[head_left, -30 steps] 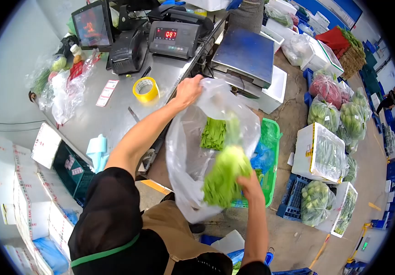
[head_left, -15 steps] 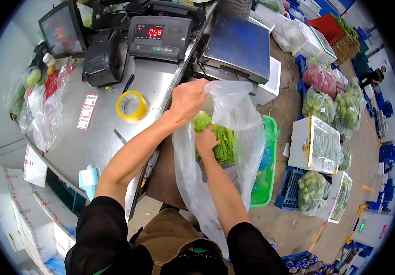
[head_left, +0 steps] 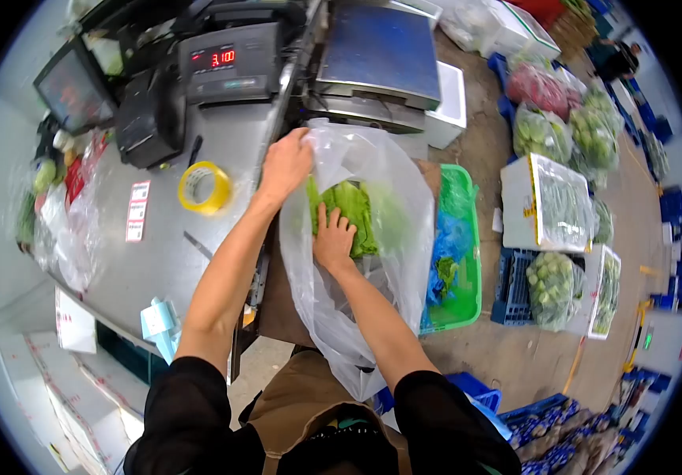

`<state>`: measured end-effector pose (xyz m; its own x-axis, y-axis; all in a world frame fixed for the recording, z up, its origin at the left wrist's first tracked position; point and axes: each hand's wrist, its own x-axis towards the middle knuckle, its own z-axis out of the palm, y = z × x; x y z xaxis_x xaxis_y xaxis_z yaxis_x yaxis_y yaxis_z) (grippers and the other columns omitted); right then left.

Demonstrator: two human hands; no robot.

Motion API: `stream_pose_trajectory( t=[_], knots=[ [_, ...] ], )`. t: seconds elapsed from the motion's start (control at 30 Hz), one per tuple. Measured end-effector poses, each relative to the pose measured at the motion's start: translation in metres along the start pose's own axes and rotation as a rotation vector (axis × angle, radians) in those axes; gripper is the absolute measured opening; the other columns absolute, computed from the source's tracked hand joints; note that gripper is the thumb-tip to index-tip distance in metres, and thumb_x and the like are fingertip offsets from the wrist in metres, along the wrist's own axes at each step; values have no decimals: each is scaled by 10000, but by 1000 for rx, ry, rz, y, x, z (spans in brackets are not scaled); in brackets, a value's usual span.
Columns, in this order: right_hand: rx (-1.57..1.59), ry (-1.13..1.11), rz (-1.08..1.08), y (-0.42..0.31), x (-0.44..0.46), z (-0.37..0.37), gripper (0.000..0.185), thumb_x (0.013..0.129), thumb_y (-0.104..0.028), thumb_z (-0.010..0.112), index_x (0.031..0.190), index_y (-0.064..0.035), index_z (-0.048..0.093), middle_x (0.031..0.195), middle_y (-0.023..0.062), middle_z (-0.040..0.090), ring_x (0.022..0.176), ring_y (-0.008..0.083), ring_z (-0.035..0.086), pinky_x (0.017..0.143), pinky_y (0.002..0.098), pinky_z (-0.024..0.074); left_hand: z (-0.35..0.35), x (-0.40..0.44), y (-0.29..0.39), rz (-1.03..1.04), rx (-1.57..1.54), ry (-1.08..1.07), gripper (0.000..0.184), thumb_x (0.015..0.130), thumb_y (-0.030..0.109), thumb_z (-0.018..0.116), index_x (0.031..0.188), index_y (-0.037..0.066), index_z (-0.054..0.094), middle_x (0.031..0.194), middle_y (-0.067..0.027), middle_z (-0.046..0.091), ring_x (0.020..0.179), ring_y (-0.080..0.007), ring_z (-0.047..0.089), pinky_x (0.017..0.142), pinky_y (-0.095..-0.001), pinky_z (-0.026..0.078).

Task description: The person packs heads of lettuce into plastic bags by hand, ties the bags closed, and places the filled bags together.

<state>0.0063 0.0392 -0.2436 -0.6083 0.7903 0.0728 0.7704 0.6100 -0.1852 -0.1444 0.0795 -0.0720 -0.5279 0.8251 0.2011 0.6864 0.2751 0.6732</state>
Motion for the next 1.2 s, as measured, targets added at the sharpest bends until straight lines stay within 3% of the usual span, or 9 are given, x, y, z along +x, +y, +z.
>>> stream_pose_trajectory(
  t=[0.1,0.17,0.2,0.37,0.43,0.63,0.77,0.97,1.2],
  knots=[
    [345,-47,47,10,0,-26,686,747,-406,670,1338,-156,427,1260,184,465,1013,339,518,763,494,419,-2,-8,11,4,64,-30,424,873,282,538,1185,-4,568,1201,-246,560,1125,-390,531,946,-430,425],
    [630,-11,26,24,-15,-70,634,764,-272,653,1337,-135,417,1221,224,497,1090,400,513,900,479,429,14,-6,-67,385,528,-82,477,898,310,527,1221,-40,524,1308,-266,469,1227,-398,431,1045,-418,331],
    [740,1,-42,32,-26,-83,596,764,-203,631,1319,-120,428,1217,238,488,1035,403,535,859,444,458,7,-14,-77,363,344,-57,510,895,291,542,1262,-56,476,1337,-261,441,1223,-403,430,1060,-419,312],
    [737,425,62,110,-195,-181,358,782,-140,615,1121,-43,554,1067,165,577,924,325,584,787,422,476,8,-146,86,303,153,179,437,887,179,576,1259,-31,485,1250,-204,542,1124,-323,540,963,-383,415],
    [684,731,212,140,-287,-192,213,789,-96,605,993,-33,620,958,145,615,904,320,594,798,408,478,44,-206,122,312,-83,-47,319,901,118,551,1182,-32,550,1165,-157,597,1043,-249,582,911,-322,443],
    [505,764,1313,187,-602,-153,207,787,-55,609,991,-14,608,930,187,605,844,335,595,724,373,487,135,-438,268,350,-337,-1421,233,865,66,578,1084,-8,608,1013,-93,654,908,-167,612,819,-284,476],
    [-98,456,1640,190,-760,-110,380,709,-89,682,1065,-20,566,1010,190,565,902,364,538,781,438,443,226,-604,294,170,-359,-2057,280,857,132,602,1080,-37,603,854,-72,644,731,-139,592,677,-285,490],
    [-147,192,1602,213,-813,-60,602,663,-147,735,1208,-53,497,1165,178,459,1039,355,442,876,453,359,382,-786,261,-63,59,-1894,209,850,151,604,887,-53,583,728,-55,563,610,-151,512,575,-310,429],
    [134,103,1785,230,-830,-64,777,606,-259,801,1298,-176,458,1379,194,317,1113,405,395,912,573,286,380,-838,303,-267,379,-1453,216,829,174,653,799,-5,536,697,-81,512,549,-193,453,543,-374,391]
  ],
)
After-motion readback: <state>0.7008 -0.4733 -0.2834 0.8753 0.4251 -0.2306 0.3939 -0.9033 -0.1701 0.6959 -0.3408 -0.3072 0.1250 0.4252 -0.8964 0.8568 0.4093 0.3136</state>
